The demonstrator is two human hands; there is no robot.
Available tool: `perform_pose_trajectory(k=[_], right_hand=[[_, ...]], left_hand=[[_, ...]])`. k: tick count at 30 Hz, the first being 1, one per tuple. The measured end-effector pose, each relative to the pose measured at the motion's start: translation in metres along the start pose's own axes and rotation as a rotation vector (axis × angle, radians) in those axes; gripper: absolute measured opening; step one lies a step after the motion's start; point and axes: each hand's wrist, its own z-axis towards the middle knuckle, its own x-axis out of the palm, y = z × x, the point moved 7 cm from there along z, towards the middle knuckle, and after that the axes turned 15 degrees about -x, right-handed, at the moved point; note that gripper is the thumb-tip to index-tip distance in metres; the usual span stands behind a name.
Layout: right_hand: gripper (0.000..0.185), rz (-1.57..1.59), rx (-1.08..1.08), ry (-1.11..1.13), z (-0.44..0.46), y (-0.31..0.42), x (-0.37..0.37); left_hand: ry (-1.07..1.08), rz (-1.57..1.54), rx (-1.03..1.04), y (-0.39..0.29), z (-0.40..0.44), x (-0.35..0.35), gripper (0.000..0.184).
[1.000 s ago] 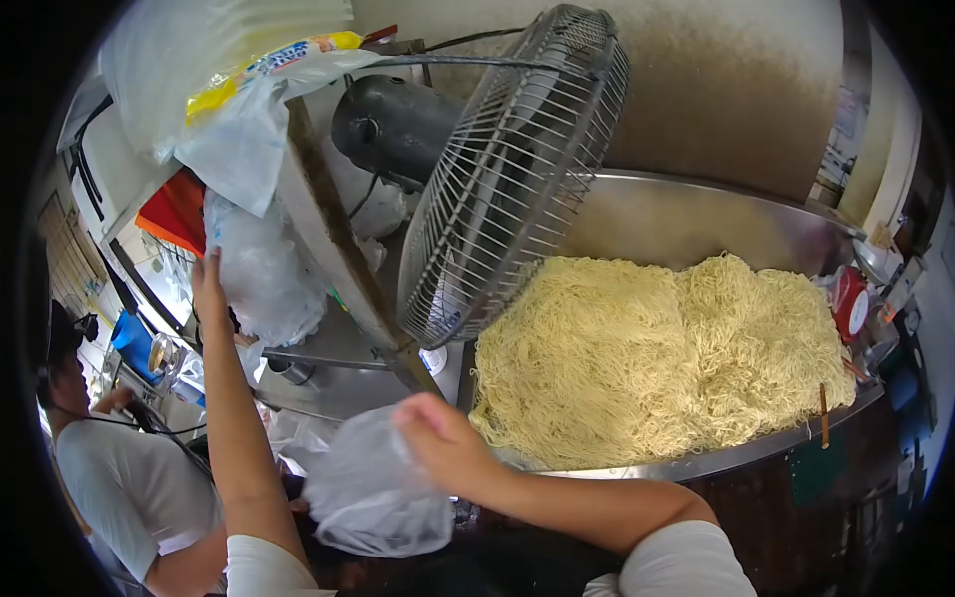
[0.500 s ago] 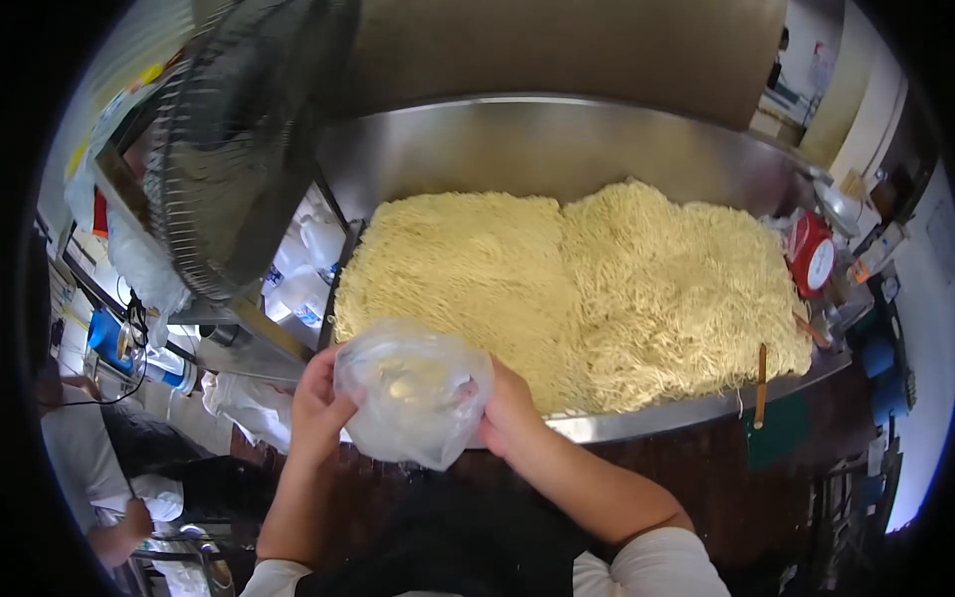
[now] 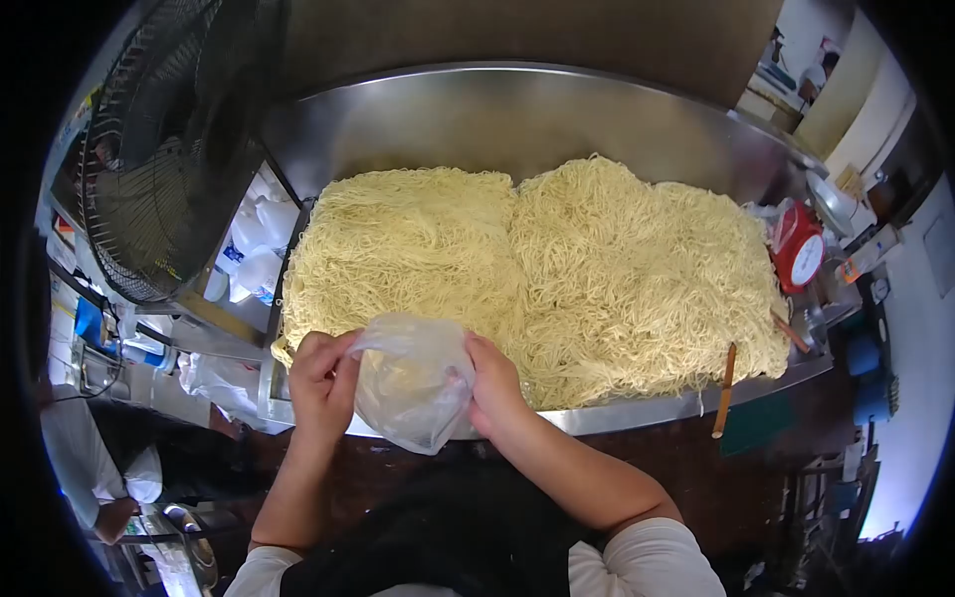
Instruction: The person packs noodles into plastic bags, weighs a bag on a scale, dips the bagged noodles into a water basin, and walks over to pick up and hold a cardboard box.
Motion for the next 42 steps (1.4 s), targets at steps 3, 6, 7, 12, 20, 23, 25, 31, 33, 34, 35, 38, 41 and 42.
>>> perform_pose_trajectory(k=[3,6,7,12,20,23,25,31,33,34,35,38,41,42], right_hand=[[0.027,-0.044,0.005,0.017,0.012,-0.001,-0.001],[0.026,-0.129,-0.053,0.041,0.021,-0.004,0.000],[0.026,-0.186,-0.066,0.034,0.020,-0.004,0.000],[0.024,-0.466,0.031,0.087,0.028,0.003,-0.014],[0.025,-1.364,-0.916,0.982,0.001,0.077,0.103],[0.020,-1.408,-0.557,0.905,0.037,0.079,0.084],[0.018,-1.366,-0.507,0.887,0.054,0.088,0.076],[0.021,-1.441,-0.291,1.361,0.092,0.050,0.088],[0.034,-1.406,-0.185,1.430,0.115,0.024,0.100],[0.046,-1.379,-0.308,1.309,0.131,0.020,0.117],[0.056,-1.537,-0.583,1.258,0.145,0.021,0.140],[0.071,-1.718,-1.175,1.138,0.175,-0.012,0.193],[0.071,-1.918,-0.973,0.992,0.221,-0.049,0.228],[0.071,-1.916,-0.981,0.986,0.233,-0.061,0.238]], left_hand=[[-0.038,-0.095,-0.043,0.020,0.010,-0.006,0.023],[0.029,-0.501,-0.416,0.055,0.012,0.005,0.023],[0.051,-0.747,-0.614,0.069,0.010,0.014,0.023],[0.018,-1.156,-0.865,0.106,0.013,0.027,0.020],[0.137,-0.825,-0.702,0.049,0.020,0.055,0.013],[0.108,-0.033,-0.258,0.019,0.026,0.039,0.016],[0.001,0.413,-0.163,0.020,0.022,0.017,0.017],[-0.126,-0.633,-1.045,0.130,-0.031,-0.008,0.023],[-0.259,-1.296,-0.968,0.112,-0.025,-0.001,0.023],[-0.350,-1.340,-1.014,0.110,-0.025,-0.005,0.021],[-0.356,-1.346,-1.007,0.117,-0.025,-0.008,0.021],[-0.379,-1.145,-0.888,0.131,-0.041,-0.036,0.011],[-0.459,-1.161,-0.932,0.132,-0.061,-0.041,0.011],[-0.455,-1.161,-0.925,0.139,-0.071,-0.041,0.011]])
